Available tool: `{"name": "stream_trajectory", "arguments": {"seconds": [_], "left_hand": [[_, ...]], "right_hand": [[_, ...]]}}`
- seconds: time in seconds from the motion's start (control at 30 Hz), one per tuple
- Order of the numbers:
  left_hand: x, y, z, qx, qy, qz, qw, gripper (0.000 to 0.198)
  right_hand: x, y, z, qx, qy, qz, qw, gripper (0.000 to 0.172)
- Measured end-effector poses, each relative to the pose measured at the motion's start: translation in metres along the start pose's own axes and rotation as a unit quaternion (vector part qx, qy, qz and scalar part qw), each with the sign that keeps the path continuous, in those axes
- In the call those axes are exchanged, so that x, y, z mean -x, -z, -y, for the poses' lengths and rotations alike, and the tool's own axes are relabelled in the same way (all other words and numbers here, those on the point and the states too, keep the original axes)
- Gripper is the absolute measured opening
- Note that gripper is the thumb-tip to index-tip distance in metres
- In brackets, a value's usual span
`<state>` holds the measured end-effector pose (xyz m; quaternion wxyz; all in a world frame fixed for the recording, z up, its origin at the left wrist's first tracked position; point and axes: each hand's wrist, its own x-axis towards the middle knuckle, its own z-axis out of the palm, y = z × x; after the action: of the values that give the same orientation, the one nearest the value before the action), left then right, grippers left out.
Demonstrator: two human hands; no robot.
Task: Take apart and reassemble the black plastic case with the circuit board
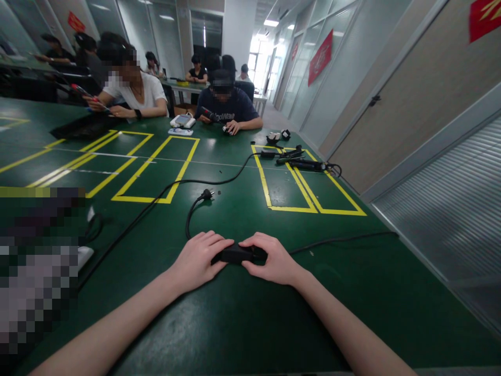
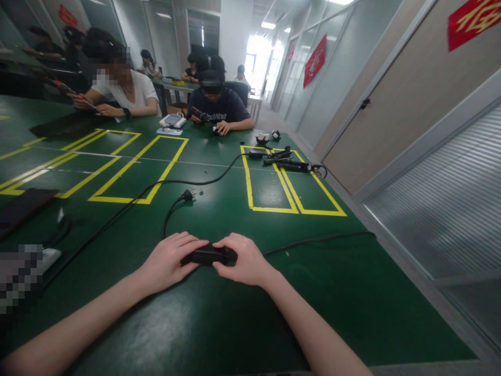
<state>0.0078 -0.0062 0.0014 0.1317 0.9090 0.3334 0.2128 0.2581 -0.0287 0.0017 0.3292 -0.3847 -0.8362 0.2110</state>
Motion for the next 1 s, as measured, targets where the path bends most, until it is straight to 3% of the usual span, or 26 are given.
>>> {"name": "stream_trajectory", "arguments": {"seconds": [0.1, 0.3, 0.53, 0.87, 1.0], "left_hand": [[-0.0004, 0.0028, -0.0019, 0.005, -0.012, 0.001, 1.0, 0.03], [-0.0011, 0.0077, -0.0087, 0.022, -0.033, 0.019, 0.999, 0.026], [0.0001, 0.007, -0.0054, 0.017, -0.084, -0.034, 0.996, 0.03], [-0.0013, 0.0056, -0.0063, 0.019, -0.086, -0.053, 0.995, 0.031], [-0.0004, 0.004, -0.0059, 0.021, -0.085, -0.036, 0.996, 0.024]], "right_hand": [[-0.0008, -0.0008, -0.0007, 0.02, 0.042, 0.004, 0.999, 0.037], [0.0022, 0.0018, -0.0014, 0.082, 0.099, 0.003, 0.992, 0.025], [0.0035, 0.003, 0.0009, 0.094, 0.088, 0.0, 0.992, 0.028], [0.0003, 0.0032, 0.0049, 0.076, 0.105, -0.014, 0.991, 0.025], [0.0005, 0.0014, 0.0041, 0.052, 0.094, -0.017, 0.994, 0.022]]}}
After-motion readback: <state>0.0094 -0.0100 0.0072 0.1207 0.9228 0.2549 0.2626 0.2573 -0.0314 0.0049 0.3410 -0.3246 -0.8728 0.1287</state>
